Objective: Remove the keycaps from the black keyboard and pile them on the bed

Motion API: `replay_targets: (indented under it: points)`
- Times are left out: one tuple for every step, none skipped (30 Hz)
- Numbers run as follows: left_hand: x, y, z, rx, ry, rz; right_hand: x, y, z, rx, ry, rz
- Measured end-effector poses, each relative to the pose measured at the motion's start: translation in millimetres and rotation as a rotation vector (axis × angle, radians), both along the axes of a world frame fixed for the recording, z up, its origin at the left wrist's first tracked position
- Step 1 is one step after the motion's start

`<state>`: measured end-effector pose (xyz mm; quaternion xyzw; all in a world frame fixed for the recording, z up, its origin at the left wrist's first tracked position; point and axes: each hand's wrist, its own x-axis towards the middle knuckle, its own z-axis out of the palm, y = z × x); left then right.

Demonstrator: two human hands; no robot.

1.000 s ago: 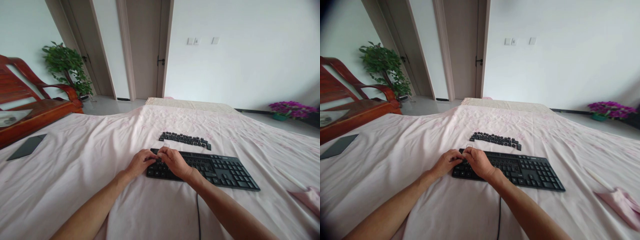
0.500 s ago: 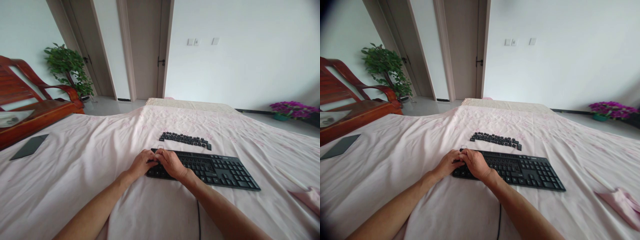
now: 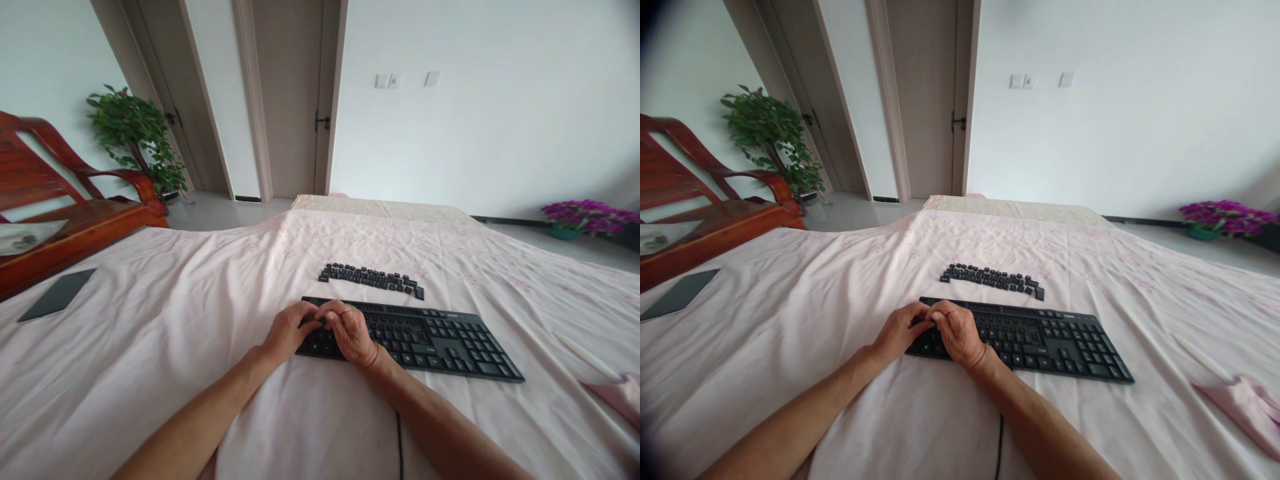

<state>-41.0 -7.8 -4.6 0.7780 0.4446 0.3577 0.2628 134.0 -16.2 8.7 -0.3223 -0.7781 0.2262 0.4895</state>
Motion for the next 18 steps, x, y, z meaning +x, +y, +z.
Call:
replay_targets:
  points:
    - [-1, 1, -1.1, -0.038, -0.049, 0.000, 0, 0, 1.4, 0.030, -0.001, -0.008]
    - [-1, 2, -2.5, -0.077, -0.098, 0.001, 0, -1, 3.4, 0.068, -0.006, -0.030]
    - [-2, 3, -4.1, -0.115, -0.143, 0.007, 0, -2, 6.1, 0.107, -0.019, -0.069]
    - [-2, 4, -5.8, -0.150, -0.185, 0.016, 0, -3, 9.3, 0.145, -0.047, -0.121]
    - [-3, 5, -7.7, -0.183, -0.225, 0.026, 1, -4, 13.0, 0.179, -0.089, -0.176]
    - [-3, 6, -9.6, -0.211, -0.264, 0.036, 1, -5, 16.8, 0.207, -0.143, -0.224]
    - [-3, 7, -11.4, -0.231, -0.300, 0.042, 1, -5, 20.5, 0.223, -0.204, -0.257]
    - [-4, 8, -12.9, -0.240, -0.329, 0.042, 1, -5, 23.7, 0.229, -0.265, -0.273]
    - [-4, 8, -14.1, -0.240, -0.351, 0.041, 1, -4, 26.1, 0.223, -0.325, -0.283]
    - [-4, 8, -14.7, -0.234, -0.369, 0.045, 0, -3, 27.5, 0.205, -0.385, -0.294]
    - [-4, 8, -14.9, -0.223, -0.383, 0.052, 0, -1, 28.0, 0.173, -0.443, -0.311]
    - [-4, 7, -14.6, -0.213, -0.395, 0.062, -1, 1, 27.7, 0.133, -0.500, -0.329]
    - [-3, 6, -14.1, -0.202, -0.408, 0.070, -2, 2, 26.7, 0.089, -0.551, -0.342]
    - [-3, 6, -13.4, -0.192, -0.418, 0.073, -3, 4, 25.5, 0.044, -0.591, -0.344]
    - [-2, 5, -12.7, -0.182, -0.427, 0.072, -3, 5, 24.1, 0.001, -0.619, -0.336]
    - [-2, 4, -12.2, -0.172, -0.432, 0.069, -4, 6, 22.9, -0.036, -0.636, -0.320]
    - [-1, 4, -11.8, -0.164, -0.432, 0.067, -4, 6, 22.1, -0.067, -0.642, -0.307]
    - [-1, 3, -11.8, -0.158, -0.432, 0.068, -5, 6, 21.6, -0.094, -0.643, -0.298]
